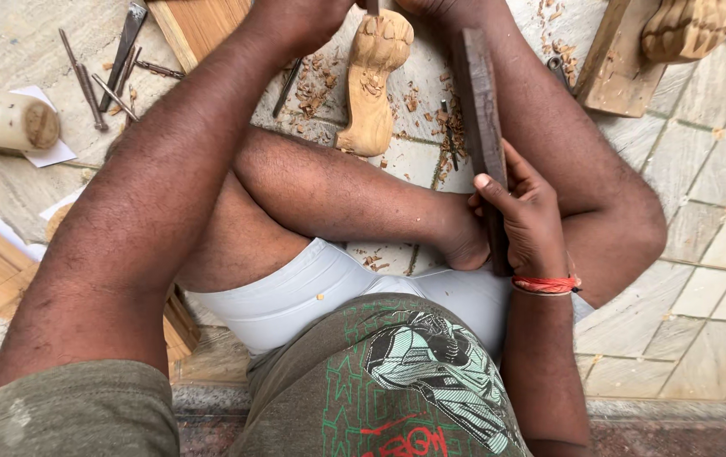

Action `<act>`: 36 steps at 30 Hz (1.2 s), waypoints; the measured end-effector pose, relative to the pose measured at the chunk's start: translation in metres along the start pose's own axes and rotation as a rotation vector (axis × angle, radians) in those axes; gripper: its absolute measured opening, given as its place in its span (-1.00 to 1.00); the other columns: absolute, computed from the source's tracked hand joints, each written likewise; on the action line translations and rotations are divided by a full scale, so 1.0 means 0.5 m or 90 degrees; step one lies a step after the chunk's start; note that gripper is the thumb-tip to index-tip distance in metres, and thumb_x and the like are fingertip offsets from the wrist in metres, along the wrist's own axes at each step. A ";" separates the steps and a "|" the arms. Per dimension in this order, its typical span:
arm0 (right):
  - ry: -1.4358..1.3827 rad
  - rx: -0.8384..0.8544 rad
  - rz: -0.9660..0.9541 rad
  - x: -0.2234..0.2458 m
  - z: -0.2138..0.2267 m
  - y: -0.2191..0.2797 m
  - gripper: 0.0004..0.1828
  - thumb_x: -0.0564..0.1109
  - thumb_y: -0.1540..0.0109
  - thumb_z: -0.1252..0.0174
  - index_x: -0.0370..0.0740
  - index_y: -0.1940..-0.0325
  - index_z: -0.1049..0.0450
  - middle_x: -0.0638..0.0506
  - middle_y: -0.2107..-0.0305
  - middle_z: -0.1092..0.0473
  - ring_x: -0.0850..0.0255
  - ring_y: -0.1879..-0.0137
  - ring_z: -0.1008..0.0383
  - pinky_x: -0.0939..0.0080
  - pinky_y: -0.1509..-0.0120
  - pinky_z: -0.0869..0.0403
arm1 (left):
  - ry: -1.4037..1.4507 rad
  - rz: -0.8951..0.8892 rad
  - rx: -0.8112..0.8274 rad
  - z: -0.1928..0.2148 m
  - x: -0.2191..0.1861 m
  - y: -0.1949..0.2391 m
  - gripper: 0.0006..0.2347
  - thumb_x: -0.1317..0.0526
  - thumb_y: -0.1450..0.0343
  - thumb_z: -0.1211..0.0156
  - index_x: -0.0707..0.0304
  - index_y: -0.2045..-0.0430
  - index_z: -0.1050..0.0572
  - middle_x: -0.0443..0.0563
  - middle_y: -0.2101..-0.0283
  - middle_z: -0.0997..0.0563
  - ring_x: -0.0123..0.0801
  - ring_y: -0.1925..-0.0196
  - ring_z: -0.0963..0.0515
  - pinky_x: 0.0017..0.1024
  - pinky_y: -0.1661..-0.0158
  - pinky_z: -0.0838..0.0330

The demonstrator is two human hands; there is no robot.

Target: The person is sitting cross-legged on a tiled floor, carving a small wooden piece that resembles a foot. They use a chisel held in their left hand and a wooden mallet in their right hand to strike the chisel, shaping the wood. Wood shavings accumulate around the work area.

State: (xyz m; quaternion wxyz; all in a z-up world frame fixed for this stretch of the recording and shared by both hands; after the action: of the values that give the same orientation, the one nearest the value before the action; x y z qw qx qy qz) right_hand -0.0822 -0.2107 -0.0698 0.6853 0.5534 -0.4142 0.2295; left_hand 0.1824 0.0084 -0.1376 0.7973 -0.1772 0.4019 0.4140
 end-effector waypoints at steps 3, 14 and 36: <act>0.002 -0.014 0.007 0.009 0.012 0.002 -0.26 -0.26 -0.26 -0.26 -0.29 -0.53 -0.24 0.09 0.27 -0.50 0.42 0.29 -0.49 0.42 0.22 -0.50 | -0.040 0.066 0.092 -0.002 0.002 0.017 -0.70 0.08 -0.65 0.16 0.10 0.11 -0.62 0.09 0.39 -0.66 -0.39 0.45 -0.65 -0.30 0.47 -0.60; 0.088 0.048 0.181 0.181 -0.072 0.005 -0.24 -0.17 -0.34 -0.29 -0.32 -0.59 -0.20 0.05 0.03 -0.52 0.41 0.19 -0.48 0.40 0.11 -0.53 | 0.001 0.167 0.153 -0.001 -0.008 0.011 -0.66 0.00 -0.63 0.19 0.09 0.05 -0.59 0.12 0.30 -0.67 -0.32 0.32 -0.71 -0.26 0.32 -0.66; 0.540 0.029 0.482 0.358 -0.142 -0.105 -0.87 -0.28 -0.44 -0.38 -0.35 0.07 -0.53 0.11 0.32 -0.44 0.40 0.23 -0.41 0.39 0.20 -0.36 | -0.101 0.127 0.201 -0.013 -0.004 0.017 -0.68 0.05 -0.64 0.19 0.12 -0.02 -0.55 0.19 0.33 -0.66 -0.25 0.39 -0.69 -0.23 0.37 -0.65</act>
State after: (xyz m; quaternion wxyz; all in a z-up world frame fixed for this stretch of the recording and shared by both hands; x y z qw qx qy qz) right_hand 0.0797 -0.1838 0.0442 0.6492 0.2403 -0.2675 0.6703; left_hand 0.1720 0.0085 -0.1396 0.7994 0.0242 0.4131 0.4356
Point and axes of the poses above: each hand's wrist, its own y-axis away from the middle knuckle, its own z-axis out of the back of the hand, x = y × z, the point moved 8 cm from there along -y, towards the middle knuckle
